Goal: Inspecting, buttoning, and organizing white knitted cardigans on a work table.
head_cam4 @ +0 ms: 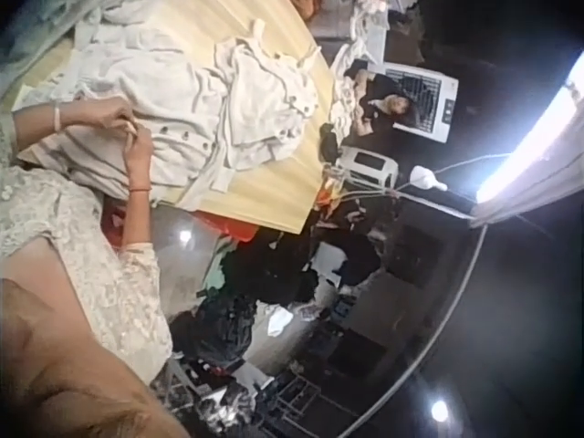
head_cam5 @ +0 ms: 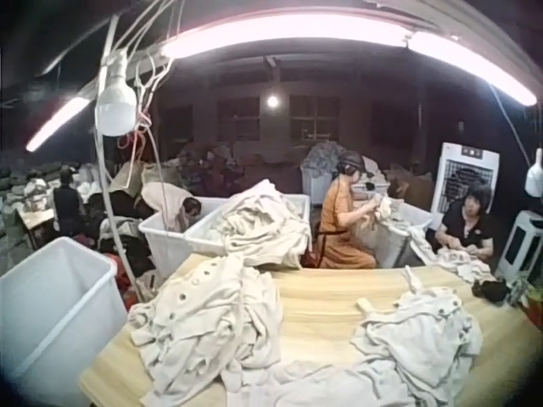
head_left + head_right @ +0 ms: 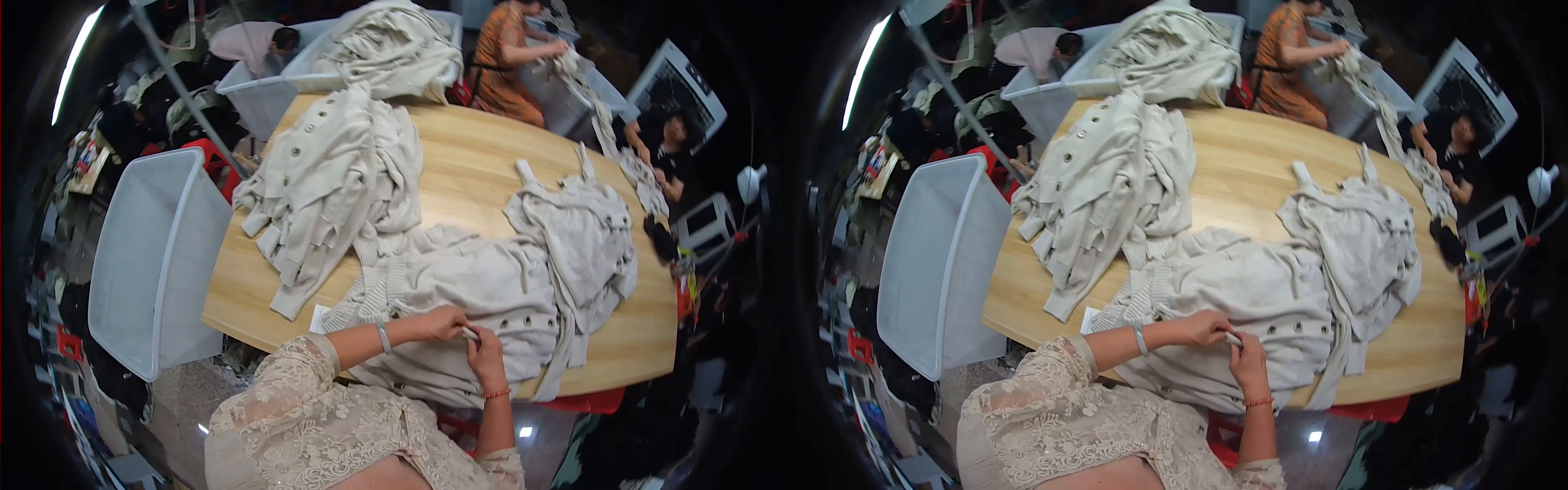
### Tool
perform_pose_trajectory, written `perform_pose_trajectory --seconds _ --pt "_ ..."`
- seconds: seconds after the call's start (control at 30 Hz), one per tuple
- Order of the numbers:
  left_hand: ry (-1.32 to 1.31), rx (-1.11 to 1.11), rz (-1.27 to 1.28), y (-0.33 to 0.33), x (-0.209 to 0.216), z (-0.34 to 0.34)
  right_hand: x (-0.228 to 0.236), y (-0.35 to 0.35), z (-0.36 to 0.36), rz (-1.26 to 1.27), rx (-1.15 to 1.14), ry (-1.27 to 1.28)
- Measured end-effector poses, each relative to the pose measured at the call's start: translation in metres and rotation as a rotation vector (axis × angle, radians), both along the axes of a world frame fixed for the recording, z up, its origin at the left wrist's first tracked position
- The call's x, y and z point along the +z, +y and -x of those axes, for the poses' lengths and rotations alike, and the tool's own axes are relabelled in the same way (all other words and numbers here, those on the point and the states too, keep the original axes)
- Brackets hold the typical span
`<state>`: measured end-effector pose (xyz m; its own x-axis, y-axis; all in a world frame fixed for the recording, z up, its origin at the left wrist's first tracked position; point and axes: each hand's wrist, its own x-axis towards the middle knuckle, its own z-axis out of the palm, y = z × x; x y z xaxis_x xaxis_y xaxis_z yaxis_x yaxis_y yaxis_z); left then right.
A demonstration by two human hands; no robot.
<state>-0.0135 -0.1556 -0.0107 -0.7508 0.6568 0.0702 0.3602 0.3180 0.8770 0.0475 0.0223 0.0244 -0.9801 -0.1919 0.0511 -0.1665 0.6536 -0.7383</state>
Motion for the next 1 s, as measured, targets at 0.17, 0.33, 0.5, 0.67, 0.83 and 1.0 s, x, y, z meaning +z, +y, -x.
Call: perform_pose_trajectory --seconds 0.17,0.33,0.5,0.67,0.83,1.0 --pt "0.132 0.085 -0.091 0.004 -0.008 -0.004 -0.013 0.012 0.004 -0.04 0.001 0.035" --pt "-0.037 0.055 -0.077 0.006 0.003 -0.005 -0.013 0.011 0.0 0.104 0.018 -0.024" --pt "-0.124 0.114 -0.026 0.007 0.017 -0.002 -0.005 0.023 -0.012 0.038 -0.044 -0.171" --pt "0.143 0.14 0.297 0.012 0.018 0.0 -0.009 0.064 -0.022 -0.262 -0.15 -0.042" --pt "0.458 0.072 0.038 0.054 0.014 -0.002 -0.003 0.066 -0.023 -0.343 -0.145 -0.055" --pt "0.303 0.033 0.171 0.107 0.012 0.005 0.007 0.056 -0.026 -0.385 -0.198 -0.06"
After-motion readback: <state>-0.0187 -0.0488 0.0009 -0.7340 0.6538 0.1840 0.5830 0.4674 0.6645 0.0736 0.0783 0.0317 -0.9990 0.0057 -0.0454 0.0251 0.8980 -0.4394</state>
